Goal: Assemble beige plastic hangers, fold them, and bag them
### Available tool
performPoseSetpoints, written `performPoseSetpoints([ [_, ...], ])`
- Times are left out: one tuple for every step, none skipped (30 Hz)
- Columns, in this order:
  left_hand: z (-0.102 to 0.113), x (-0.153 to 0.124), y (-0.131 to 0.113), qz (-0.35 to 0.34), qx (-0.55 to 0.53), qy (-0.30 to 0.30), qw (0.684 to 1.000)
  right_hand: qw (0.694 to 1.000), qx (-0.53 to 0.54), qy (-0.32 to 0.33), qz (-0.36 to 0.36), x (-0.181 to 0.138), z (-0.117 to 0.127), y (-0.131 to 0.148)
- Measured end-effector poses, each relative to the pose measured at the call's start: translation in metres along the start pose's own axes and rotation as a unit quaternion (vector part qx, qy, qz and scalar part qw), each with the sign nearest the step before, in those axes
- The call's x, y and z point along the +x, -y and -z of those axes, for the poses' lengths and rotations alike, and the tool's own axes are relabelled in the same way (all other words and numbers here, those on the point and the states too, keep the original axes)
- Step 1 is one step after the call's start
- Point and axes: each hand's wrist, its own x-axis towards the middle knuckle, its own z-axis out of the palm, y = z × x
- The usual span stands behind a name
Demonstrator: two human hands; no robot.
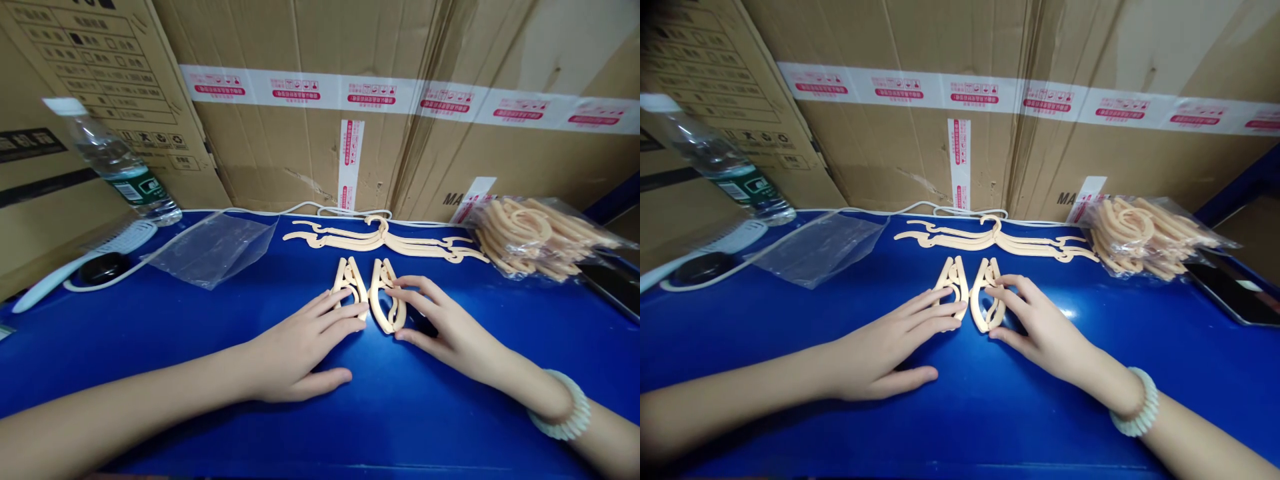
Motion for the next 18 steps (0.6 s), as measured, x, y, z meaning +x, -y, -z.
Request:
performPoseSetpoints([
  [0.0,0.0,0.0,0.001,0.0,0.004,1.0,1.0,-0.005,-0.003,0.002,0.0,0.0,0.001],
  [0.0,0.0,0.0,0.001,0.0,0.009,1.0,1.0,-0.009,-0.005,0.003,0.001,0.0,0.001],
  [0.0,0.0,0.0,0.001,0.001,0.01,1.0,1.0,-0.012,-0.007,0.005,0.001,0.001,0.002],
  [-0.001,-0.001,0.0,0.0,0.002,0.008,1.0,1.0,-0.013,-0.007,0.006,0.001,0.002,0.003],
  [-0.001,-0.001,0.001,0.0,0.003,0.002,1.0,1.0,-0.014,-0.008,0.008,0.001,0.003,0.003],
  [-0.003,-0.001,0.001,-0.001,0.007,-0.008,1.0,1.0,-0.013,-0.007,0.012,0.0,0.004,0.004],
  [-0.004,-0.002,0.001,-0.003,0.012,-0.019,1.0,1.0,-0.013,-0.006,0.017,0.0,0.006,0.004],
  [-0.005,-0.002,0.001,-0.005,0.019,-0.032,0.999,1.0,-0.012,-0.003,0.022,-0.001,0.007,0.005],
  [-0.006,-0.002,0.001,-0.01,0.028,-0.045,0.999,1.0,-0.013,0.001,0.028,-0.002,0.008,0.006],
  [-0.007,-0.002,0.001,-0.015,0.037,-0.058,0.997,0.999,-0.016,0.006,0.033,-0.002,0.009,0.007],
  [-0.008,-0.002,0.001,-0.02,0.045,-0.07,0.996,0.999,-0.022,0.012,0.038,-0.002,0.009,0.007],
  [-0.008,-0.002,0.001,-0.023,0.051,-0.078,0.995,0.998,-0.028,0.02,0.043,-0.003,0.01,0.008],
  [-0.008,-0.002,0.0,-0.025,0.055,-0.082,0.995,0.998,-0.034,0.029,0.049,-0.003,0.01,0.009],
  [-0.008,-0.002,0.0,-0.025,0.057,-0.079,0.995,0.997,-0.04,0.038,0.055,-0.002,0.01,0.009],
  [-0.007,-0.002,-0.001,-0.024,0.056,-0.073,0.995,0.996,-0.045,0.046,0.061,-0.002,0.01,0.01],
  [-0.007,-0.002,-0.002,-0.024,0.054,-0.065,0.996,0.995,-0.048,0.051,0.067,-0.002,0.01,0.01],
  [-0.006,-0.001,-0.002,-0.023,0.053,-0.058,0.997,0.995,-0.05,0.055,0.07,-0.002,0.01,0.01],
  [-0.006,-0.001,-0.003,-0.022,0.052,-0.053,0.997,0.994,-0.051,0.057,0.073,-0.001,0.01,0.01],
])
